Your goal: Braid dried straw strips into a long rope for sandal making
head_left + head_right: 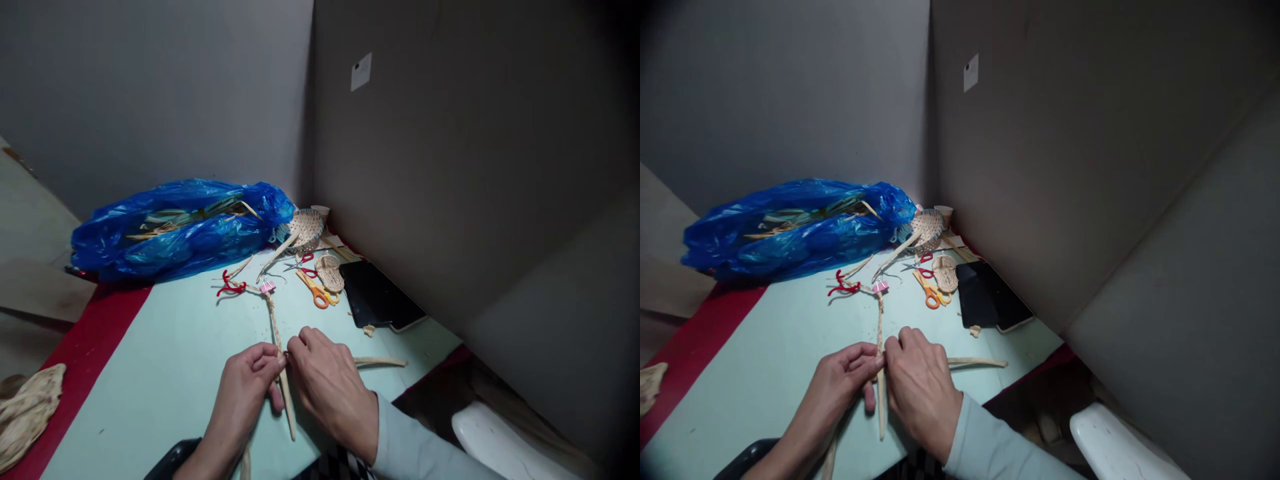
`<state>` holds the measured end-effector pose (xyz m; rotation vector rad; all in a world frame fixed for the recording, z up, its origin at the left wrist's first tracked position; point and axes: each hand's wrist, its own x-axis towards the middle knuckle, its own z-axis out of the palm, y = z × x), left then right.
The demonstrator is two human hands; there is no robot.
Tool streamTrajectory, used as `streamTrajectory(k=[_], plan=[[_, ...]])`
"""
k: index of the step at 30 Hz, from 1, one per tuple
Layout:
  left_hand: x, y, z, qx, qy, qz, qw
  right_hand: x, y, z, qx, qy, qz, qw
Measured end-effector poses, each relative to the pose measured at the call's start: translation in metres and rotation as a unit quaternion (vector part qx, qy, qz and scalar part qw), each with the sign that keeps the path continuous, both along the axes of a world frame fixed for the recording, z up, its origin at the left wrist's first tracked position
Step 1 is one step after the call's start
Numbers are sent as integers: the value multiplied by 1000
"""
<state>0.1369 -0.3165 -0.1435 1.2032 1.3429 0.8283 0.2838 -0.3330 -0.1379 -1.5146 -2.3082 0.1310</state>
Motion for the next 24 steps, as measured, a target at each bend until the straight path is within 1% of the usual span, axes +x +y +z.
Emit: streamTrajectory(k=[3,7,10,12,14,17,21,24], plan=[[2,-2,1,11,0,19,1000,-4,-5,-4,31,13,-18,999],[3,-4,2,19,-30,41,999,-13,-15,-12,105,78,-36,991],[3,-3,0,11,-60,69,996,-19,-22,-21,156,102,-18,982],[2,-1,-1,8,-72,80,994,-22,-25,-25,171,105,-5,980],[1,1,-1,1,-91,75,993,-24,-27,-26,163,111,-1,980],[-1,2,1,-21,-126,57,990,-26,-28,-22,128,112,-10,985],[-3,-3,8,-66,-185,36,980,-27,-28,-13,99,104,-24,989],[-4,-7,11,-76,-212,32,974,-27,-28,-13,85,104,-28,991]])
